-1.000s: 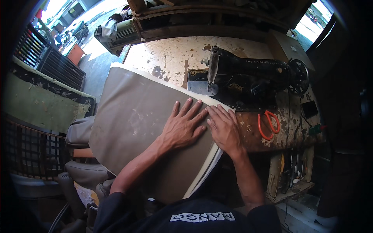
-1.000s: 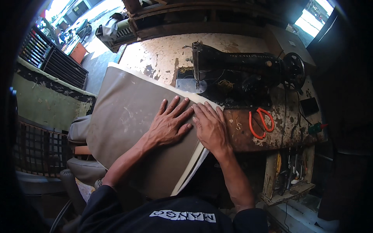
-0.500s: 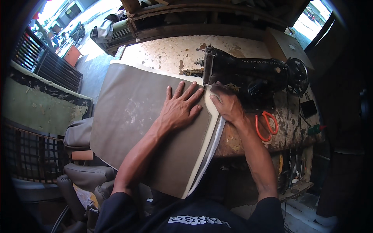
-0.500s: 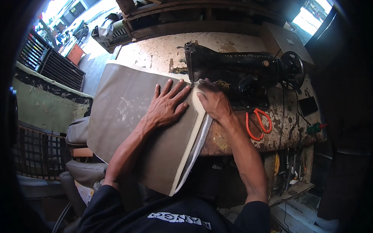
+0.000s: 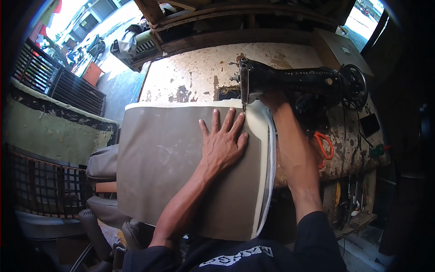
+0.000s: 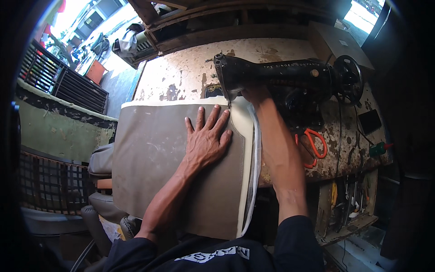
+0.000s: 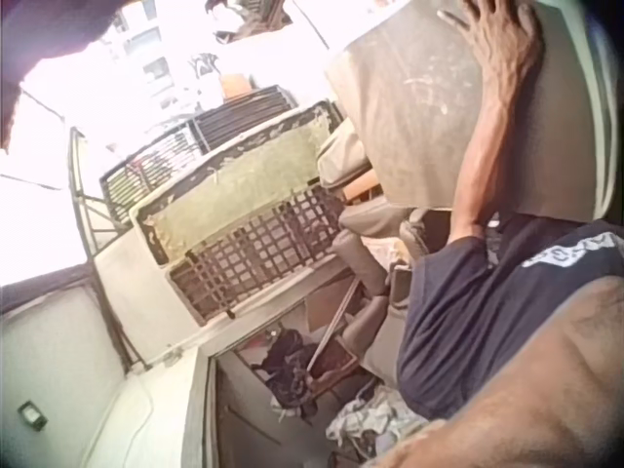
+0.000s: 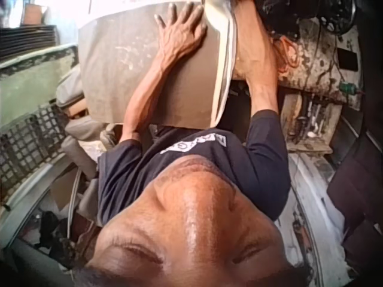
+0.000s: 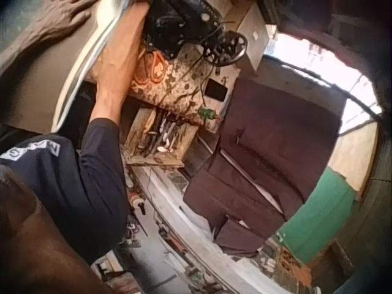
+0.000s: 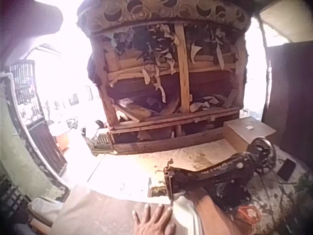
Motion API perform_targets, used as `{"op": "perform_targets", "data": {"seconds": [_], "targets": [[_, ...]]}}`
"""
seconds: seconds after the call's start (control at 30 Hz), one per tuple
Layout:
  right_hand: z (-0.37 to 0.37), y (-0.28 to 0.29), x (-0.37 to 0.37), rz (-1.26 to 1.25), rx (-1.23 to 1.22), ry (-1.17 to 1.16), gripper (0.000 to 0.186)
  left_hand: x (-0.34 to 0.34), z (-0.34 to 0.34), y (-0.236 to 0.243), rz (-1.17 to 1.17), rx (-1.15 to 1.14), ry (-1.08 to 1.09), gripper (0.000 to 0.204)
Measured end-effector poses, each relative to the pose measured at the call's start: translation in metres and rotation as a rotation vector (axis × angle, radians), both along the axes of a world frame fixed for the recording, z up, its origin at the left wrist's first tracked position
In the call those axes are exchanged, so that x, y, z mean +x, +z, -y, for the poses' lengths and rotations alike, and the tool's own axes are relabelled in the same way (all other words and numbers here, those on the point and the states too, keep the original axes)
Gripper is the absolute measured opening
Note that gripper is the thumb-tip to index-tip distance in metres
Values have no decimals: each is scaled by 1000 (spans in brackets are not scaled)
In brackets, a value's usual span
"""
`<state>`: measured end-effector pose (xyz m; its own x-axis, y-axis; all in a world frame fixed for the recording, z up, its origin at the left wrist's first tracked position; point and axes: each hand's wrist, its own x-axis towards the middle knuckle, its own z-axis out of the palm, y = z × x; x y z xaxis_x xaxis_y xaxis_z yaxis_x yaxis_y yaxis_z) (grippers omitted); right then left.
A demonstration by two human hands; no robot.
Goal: The person prepares and attaches a fabric cover to a piece of foam, using a sewing machine to stitch along the edges and shears to trim the excess material.
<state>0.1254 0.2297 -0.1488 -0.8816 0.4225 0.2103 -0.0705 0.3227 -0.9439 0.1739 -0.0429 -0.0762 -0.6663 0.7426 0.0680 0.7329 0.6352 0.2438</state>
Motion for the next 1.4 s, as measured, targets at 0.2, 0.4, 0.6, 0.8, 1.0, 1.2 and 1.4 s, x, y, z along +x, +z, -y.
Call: {"op": "perform_targets", "data": {"seconds": [0.2,0.4,0.6,0.8,1.0,1.2,1.4], "targets": [[36,-5,-2,-47,512,-163,51,-2,9,1,12,-25,35,65],[56,33,4,-273,-602,-134,46,-2,3,-1,-1,-3,22,64],[55,39,3,-15,-695,-248,36,-4,4,-3,7,7,19,65],[61,53,10,-77,-711,-262,30,-16,22,8,91,9,-124,68],[57,50,16,102,-548,-183,39,-17,24,7,9,-7,-130,68],[52,31,18,33,-433,-155,40,-48,23,9,10,-70,-243,67],[59,47,20,-68,-739,-192,32,-84,23,8,-6,-98,-344,68]]}}
